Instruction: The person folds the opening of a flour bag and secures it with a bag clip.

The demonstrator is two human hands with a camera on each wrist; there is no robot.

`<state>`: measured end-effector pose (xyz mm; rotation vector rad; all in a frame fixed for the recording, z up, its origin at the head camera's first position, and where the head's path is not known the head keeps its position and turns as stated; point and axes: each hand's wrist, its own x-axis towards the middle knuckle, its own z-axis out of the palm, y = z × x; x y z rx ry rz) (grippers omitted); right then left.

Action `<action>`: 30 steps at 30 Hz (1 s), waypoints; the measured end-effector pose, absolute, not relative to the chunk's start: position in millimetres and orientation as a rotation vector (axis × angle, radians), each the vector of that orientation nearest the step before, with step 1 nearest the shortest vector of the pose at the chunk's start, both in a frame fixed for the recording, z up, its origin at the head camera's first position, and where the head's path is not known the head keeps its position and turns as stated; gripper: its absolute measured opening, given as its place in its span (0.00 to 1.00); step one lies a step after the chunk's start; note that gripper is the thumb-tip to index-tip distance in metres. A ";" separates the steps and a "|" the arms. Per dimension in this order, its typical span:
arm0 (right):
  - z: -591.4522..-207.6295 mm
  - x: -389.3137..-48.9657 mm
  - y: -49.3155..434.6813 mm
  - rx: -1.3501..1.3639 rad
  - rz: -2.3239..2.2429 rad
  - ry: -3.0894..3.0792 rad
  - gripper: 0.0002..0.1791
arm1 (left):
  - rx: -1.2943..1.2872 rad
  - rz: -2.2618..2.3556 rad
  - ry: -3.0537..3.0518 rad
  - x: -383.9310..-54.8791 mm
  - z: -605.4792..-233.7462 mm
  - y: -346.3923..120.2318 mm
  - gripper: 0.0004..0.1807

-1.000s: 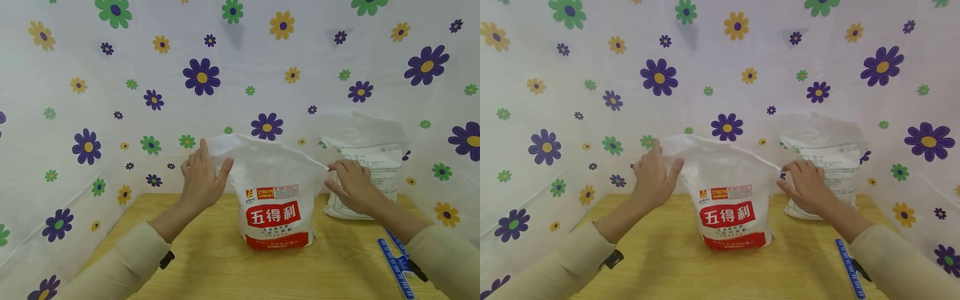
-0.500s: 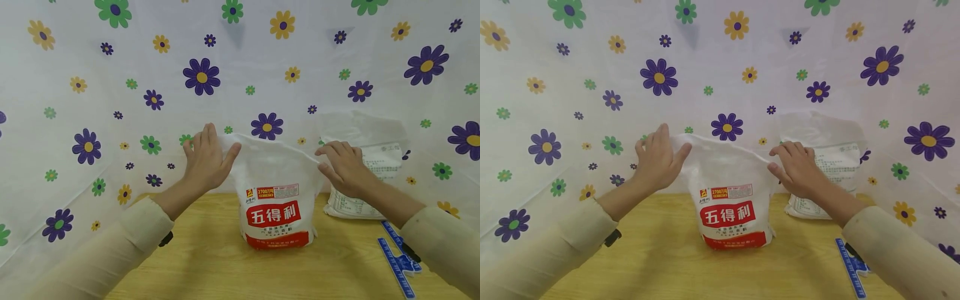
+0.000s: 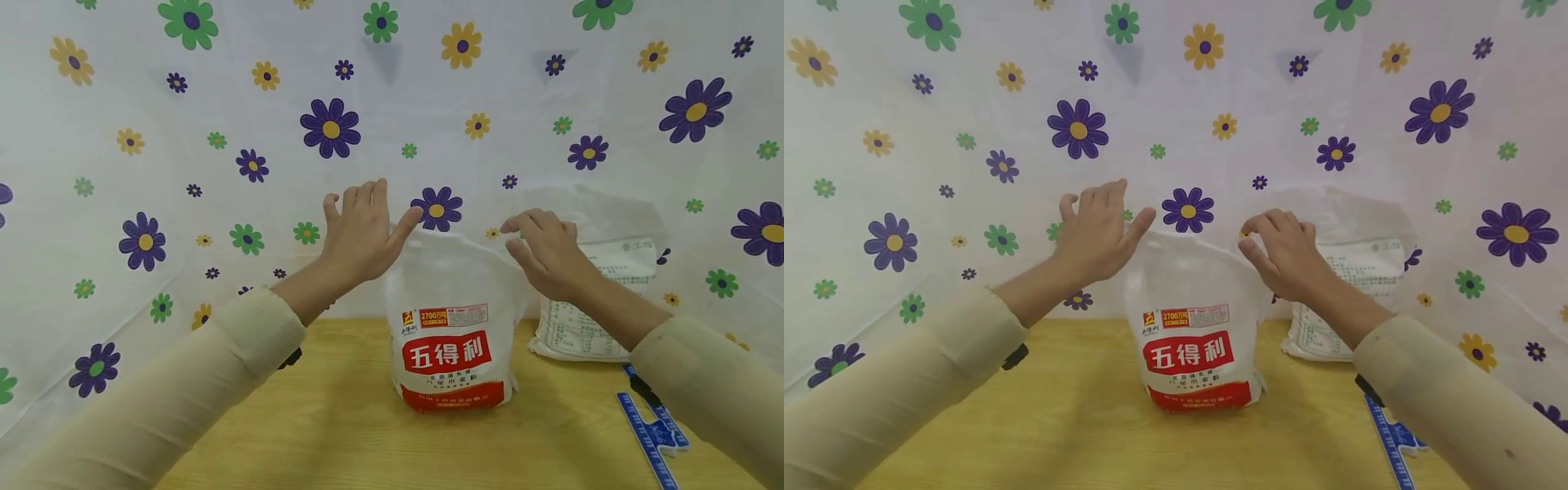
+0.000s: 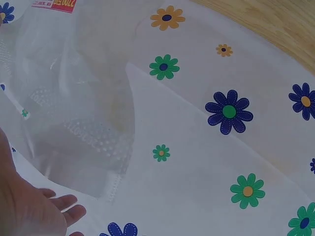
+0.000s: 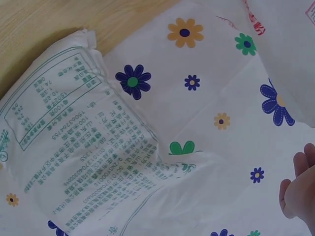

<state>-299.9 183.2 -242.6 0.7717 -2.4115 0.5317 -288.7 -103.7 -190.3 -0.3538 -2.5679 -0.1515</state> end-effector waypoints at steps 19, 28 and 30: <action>-237.2 -307.1 158.9 0.722 0.565 -2.536 0.27 | -0.736 0.002 -2.655 -287.2 -178.2 -66.6 0.29; -243.6 -303.2 151.7 0.736 0.435 -2.559 0.27 | -0.778 0.133 -2.619 -287.6 -187.7 -74.2 0.31; -245.4 -303.2 151.2 0.748 0.424 -2.554 0.26 | -0.787 0.186 -2.599 -287.2 -190.3 -76.3 0.31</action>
